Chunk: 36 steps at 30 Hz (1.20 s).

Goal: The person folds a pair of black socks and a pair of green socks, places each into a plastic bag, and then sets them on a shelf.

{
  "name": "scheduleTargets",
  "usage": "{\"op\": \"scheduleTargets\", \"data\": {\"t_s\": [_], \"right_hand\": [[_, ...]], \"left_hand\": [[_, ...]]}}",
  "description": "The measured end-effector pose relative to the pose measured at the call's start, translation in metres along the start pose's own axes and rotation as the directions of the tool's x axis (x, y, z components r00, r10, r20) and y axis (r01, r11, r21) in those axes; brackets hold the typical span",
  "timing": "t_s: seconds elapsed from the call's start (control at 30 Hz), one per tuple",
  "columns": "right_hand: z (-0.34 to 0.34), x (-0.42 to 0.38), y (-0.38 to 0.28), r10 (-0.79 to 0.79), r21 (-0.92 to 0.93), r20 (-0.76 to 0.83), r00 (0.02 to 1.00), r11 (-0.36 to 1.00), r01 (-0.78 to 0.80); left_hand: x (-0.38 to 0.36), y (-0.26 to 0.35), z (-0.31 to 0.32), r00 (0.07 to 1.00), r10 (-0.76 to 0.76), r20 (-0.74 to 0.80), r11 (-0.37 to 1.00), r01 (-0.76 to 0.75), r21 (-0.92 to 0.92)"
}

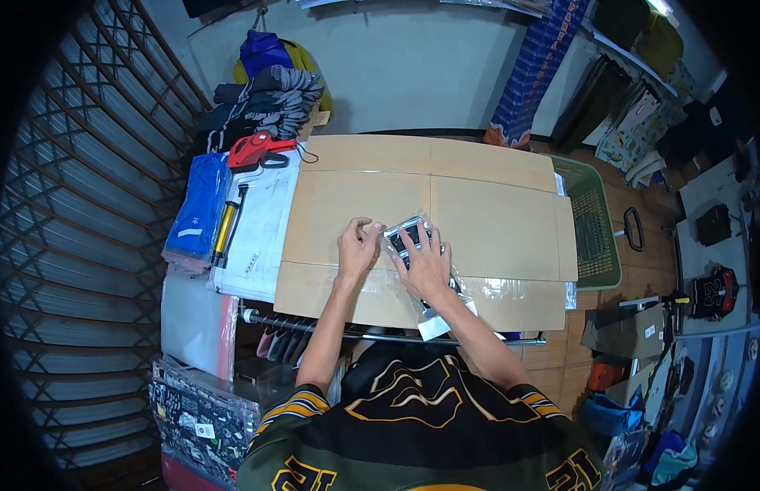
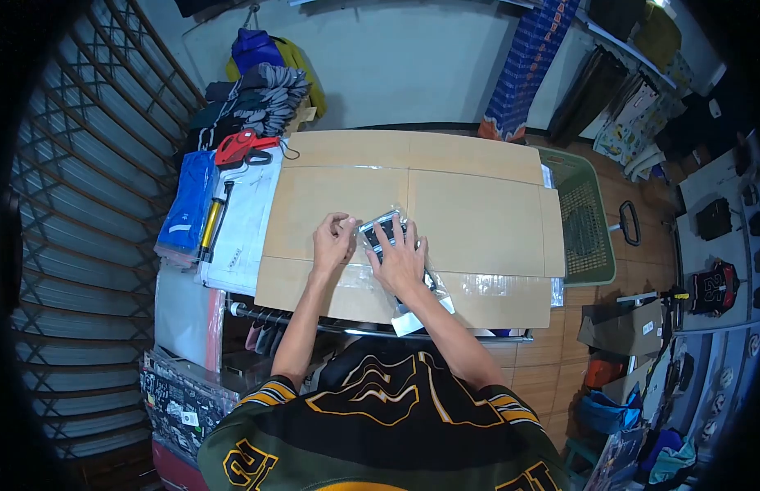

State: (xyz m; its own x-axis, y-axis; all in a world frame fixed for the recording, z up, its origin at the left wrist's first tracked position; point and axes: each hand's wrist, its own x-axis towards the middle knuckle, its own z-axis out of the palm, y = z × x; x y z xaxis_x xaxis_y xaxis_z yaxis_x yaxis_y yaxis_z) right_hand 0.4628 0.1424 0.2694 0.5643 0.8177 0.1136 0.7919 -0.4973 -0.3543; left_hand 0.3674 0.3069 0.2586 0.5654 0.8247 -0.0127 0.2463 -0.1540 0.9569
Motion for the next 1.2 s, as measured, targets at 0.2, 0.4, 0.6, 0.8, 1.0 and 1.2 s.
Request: {"op": "scheduleTargets", "data": {"t_s": [0.2, 0.4, 0.6, 0.8, 1.0, 1.2], "right_hand": [[-0.002, 0.004, -0.002, 0.009, -0.015, 0.024, 1.000, 1.000, -0.009], [0.002, 0.006, -0.002, 0.011, -0.037, 0.033, 0.999, 0.999, -0.009], [0.005, 0.008, 0.000, -0.004, -0.045, 0.026, 1.000, 0.999, 0.006], [0.005, 0.008, 0.004, -0.068, -0.043, 0.017, 0.998, 0.997, 0.069], [-0.002, 0.016, 0.018, -0.244, 0.059, 0.019, 0.970, 0.968, 0.243], [-0.015, 0.017, 0.029, -0.351, 0.401, -0.099, 0.931, 0.842, 0.361]], "left_hand": [[-0.010, -0.003, 0.007, 0.981, 0.172, -0.094, 0.984, -0.167, 0.061], [-0.009, -0.006, 0.011, 0.973, 0.194, -0.122, 0.981, -0.190, 0.048], [-0.009, -0.003, 0.014, 0.909, 0.408, -0.082, 0.887, -0.374, 0.270], [-0.010, -0.001, 0.012, 0.932, 0.360, 0.050, 0.857, -0.351, 0.378], [-0.014, 0.001, 0.016, 0.976, 0.217, -0.005, 0.950, -0.210, 0.232], [-0.046, 0.012, 0.012, 0.997, -0.046, -0.059, 0.993, 0.052, 0.102]]}}
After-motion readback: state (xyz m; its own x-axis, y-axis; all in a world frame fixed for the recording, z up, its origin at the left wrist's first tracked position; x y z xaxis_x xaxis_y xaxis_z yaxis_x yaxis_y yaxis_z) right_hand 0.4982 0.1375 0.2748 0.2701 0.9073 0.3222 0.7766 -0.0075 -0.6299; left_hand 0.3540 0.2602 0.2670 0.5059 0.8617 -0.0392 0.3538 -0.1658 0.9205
